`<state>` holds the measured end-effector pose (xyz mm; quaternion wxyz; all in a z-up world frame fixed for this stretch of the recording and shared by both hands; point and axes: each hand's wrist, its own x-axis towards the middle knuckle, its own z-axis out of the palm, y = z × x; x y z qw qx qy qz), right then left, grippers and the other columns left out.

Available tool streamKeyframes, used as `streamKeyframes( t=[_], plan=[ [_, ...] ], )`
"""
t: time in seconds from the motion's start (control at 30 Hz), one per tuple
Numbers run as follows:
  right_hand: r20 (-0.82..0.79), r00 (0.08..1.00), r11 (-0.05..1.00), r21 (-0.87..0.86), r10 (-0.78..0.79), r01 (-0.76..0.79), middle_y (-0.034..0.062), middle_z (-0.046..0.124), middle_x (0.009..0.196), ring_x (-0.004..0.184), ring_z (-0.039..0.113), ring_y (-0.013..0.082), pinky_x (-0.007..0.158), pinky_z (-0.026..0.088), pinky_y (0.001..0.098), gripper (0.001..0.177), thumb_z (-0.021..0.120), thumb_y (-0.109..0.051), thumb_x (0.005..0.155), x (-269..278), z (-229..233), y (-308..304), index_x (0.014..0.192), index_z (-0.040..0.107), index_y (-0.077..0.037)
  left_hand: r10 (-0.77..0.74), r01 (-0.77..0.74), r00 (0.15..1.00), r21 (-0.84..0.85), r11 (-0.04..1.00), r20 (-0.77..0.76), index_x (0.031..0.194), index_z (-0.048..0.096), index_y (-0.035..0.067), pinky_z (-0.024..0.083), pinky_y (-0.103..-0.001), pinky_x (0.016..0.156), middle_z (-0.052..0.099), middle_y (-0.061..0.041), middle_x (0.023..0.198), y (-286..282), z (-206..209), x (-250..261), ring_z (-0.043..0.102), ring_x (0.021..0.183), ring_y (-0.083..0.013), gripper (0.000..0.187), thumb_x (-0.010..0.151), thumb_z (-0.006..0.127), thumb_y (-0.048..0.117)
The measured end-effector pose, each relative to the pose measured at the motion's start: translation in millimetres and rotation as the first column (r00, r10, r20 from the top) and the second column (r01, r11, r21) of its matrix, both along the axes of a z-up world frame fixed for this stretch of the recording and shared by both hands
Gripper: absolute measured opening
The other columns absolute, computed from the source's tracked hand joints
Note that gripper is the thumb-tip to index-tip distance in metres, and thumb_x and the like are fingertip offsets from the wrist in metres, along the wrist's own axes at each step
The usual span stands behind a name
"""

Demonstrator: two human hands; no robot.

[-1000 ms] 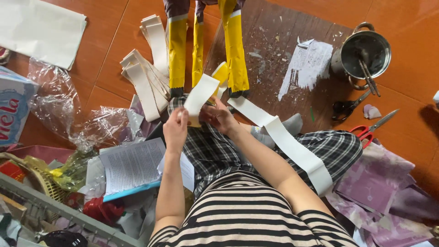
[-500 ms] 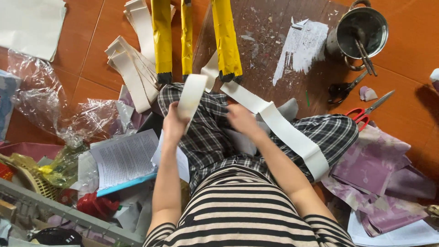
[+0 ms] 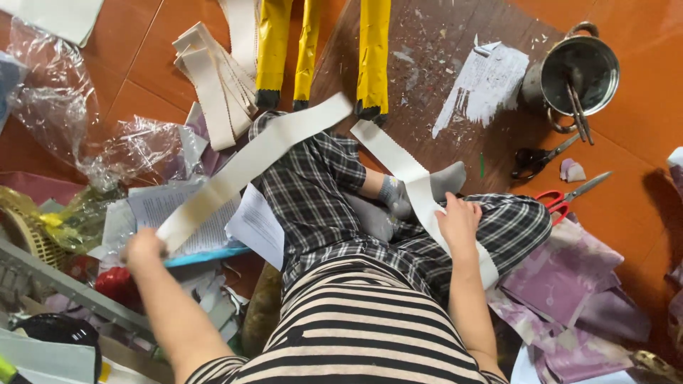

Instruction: Applying paper strips to a giraffe-shaped frame using paste and scissors to create a paper craft figure.

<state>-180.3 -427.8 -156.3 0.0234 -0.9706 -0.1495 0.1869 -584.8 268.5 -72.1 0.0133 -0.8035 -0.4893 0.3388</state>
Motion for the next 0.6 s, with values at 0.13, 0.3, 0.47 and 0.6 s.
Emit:
streamKeyframes(
  t=[0.13, 0.3, 0.47, 0.6],
  plan=[
    [-0.109, 0.990, 0.975, 0.193, -0.091, 0.111, 0.0042, 0.082, 0.096, 0.097, 0.074, 0.0300, 0.097, 0.046, 0.0457, 0.027, 0.077, -0.034, 0.092, 7, 37, 21, 0.114, 0.082, -0.019, 0.259, -0.281, 0.935, -0.062, 0.958, -0.243, 0.135, 0.083, 0.008, 0.056, -0.061, 0.101, 0.080, -0.020, 0.140, -5, 18, -17, 0.072, 0.131, -0.0449, 0.054, 0.083, 0.097, 0.016],
    [-0.352, 0.906, 0.771, 0.500, -0.235, 0.394, -0.0066, 0.075, 0.088, 0.083, 0.060, 0.0089, 0.078, 0.044, 0.0313, 0.012, 0.075, -0.026, 0.102, 23, 118, 47, 0.099, 0.079, -0.016, 0.224, -0.249, 0.955, -0.116, 0.961, -0.196, 0.136, 0.078, 0.008, 0.057, -0.049, 0.103, 0.083, -0.025, 0.133, -16, 13, 4, 0.073, 0.127, -0.0449, 0.058, 0.084, 0.099, 0.021],
    [-0.507, 0.860, 0.651, 0.633, -0.062, 0.420, -0.0054, 0.079, 0.097, 0.087, 0.064, 0.0046, 0.077, 0.047, 0.0240, 0.012, 0.077, -0.020, 0.105, 37, 180, 81, 0.105, 0.085, -0.011, -0.044, 0.090, 0.830, -0.055, 0.994, 0.556, 0.154, 0.064, 0.005, 0.039, -0.050, 0.121, 0.068, -0.020, 0.147, -130, 140, 179, 0.061, 0.138, -0.0336, 0.057, 0.101, 0.079, 0.020],
    [-0.561, 0.815, 0.532, 0.739, 0.145, 0.414, -0.0050, 0.067, 0.089, 0.080, 0.057, 0.0034, 0.071, 0.043, 0.0209, 0.023, 0.074, -0.011, 0.106, 43, 234, 103, 0.129, 0.077, -0.011, -0.032, 0.659, 0.521, -0.378, 0.651, 0.853, 0.147, 0.067, 0.011, 0.053, -0.041, 0.106, 0.068, -0.016, 0.141, -239, 187, 296, 0.072, 0.111, -0.0249, 0.043, 0.105, 0.069, 0.021]
  ],
)
